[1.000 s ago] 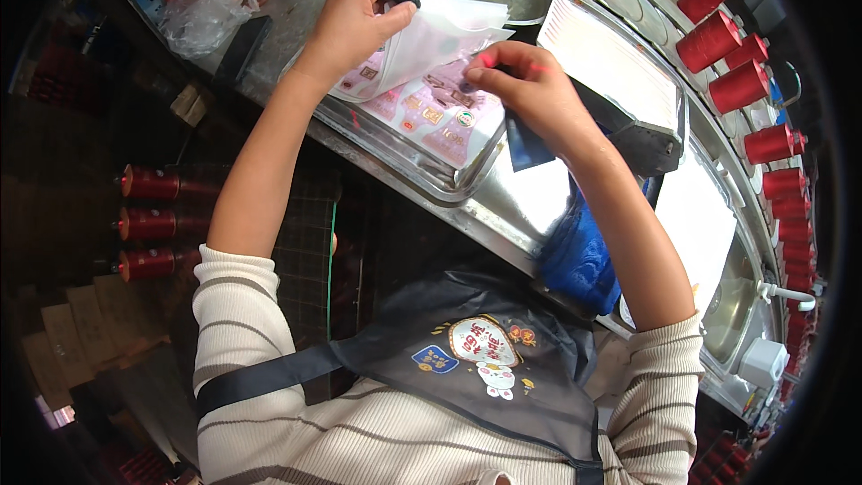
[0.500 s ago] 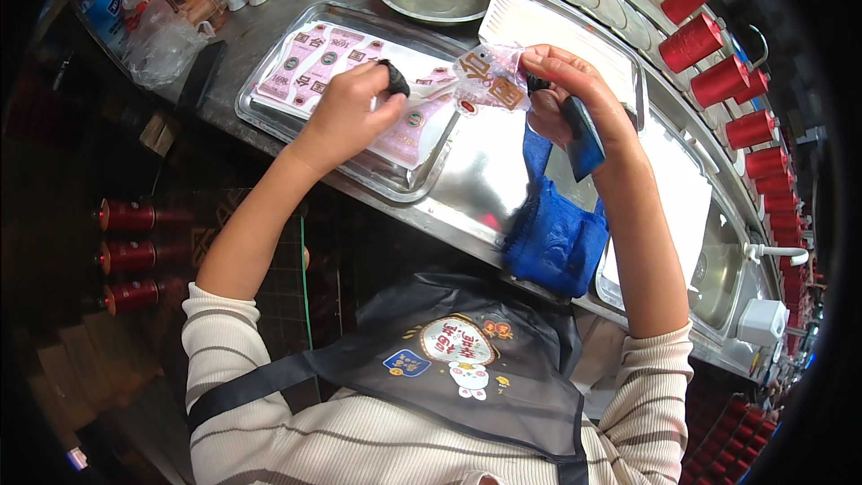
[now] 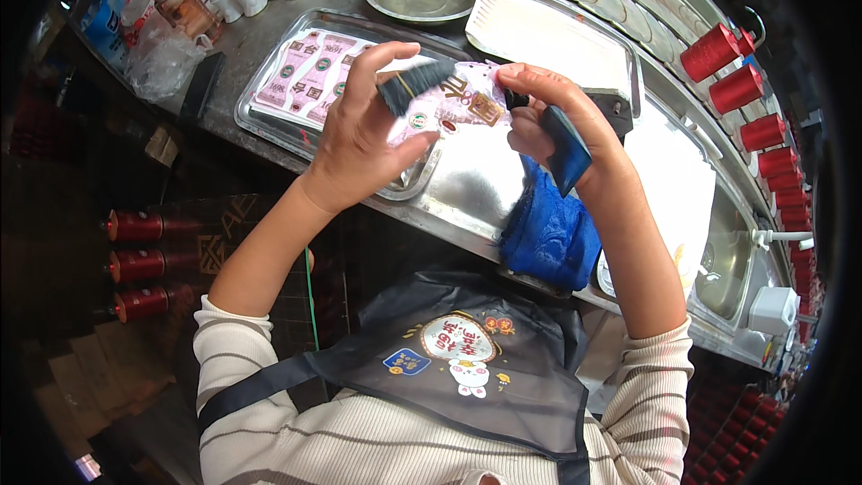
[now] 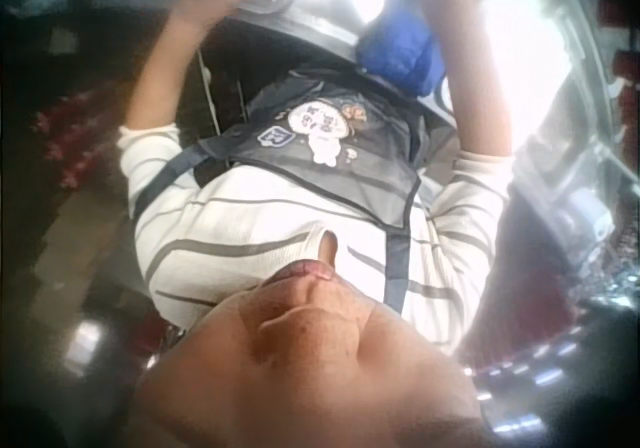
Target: The person applies a paper label to a red cylindrical container, smooths it, and then wipes the container with a blue cloth. They repeat this process with another container, handling labels and containers one at a time.
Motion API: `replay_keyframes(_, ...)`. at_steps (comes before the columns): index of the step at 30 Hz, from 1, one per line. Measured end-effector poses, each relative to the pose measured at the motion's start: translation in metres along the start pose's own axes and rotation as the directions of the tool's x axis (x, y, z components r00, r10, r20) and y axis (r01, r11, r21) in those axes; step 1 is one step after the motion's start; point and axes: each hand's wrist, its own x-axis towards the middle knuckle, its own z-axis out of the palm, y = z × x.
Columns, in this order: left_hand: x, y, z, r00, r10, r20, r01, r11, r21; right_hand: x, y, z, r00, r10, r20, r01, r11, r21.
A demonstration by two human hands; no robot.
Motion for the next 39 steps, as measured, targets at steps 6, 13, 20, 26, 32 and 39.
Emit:
replay_keyframes(6,0.001,0.011,0.008,0.989,0.117,-0.091,-0.118,0.993,-0.001,0.0,0.007,-0.006,0.999,0.036,-0.018,-0.034,0.997,0.073)
replay_keyframes(13,0.003,0.016,0.004,1.0,-0.003,-0.028,0.0,0.992,-0.124,0.002,0.013,0.004,0.998,0.06,-0.031,-0.059,0.998,0.019)
replay_keyframes(20,0.004,0.03,0.0,0.903,-0.41,0.128,0.427,0.823,-0.376,-0.003,0.021,-0.004,0.995,0.096,0.019,-0.096,0.995,-0.011)
replay_keyframes(26,-0.001,0.026,0.004,0.782,-0.584,0.218,0.597,0.602,-0.53,-0.016,0.029,-0.006,0.992,0.111,0.052,-0.114,0.992,0.049)
replay_keyframes(32,-0.003,0.026,0.007,0.759,-0.588,0.281,0.641,0.597,-0.482,-0.02,0.037,0.007,0.999,-0.005,-0.034,0.002,0.996,-0.093)
replay_keyframes(39,-0.009,0.025,0.011,0.719,-0.616,0.32,0.682,0.541,-0.492,-0.023,0.045,0.017,0.983,-0.149,-0.11,0.124,0.971,-0.205)
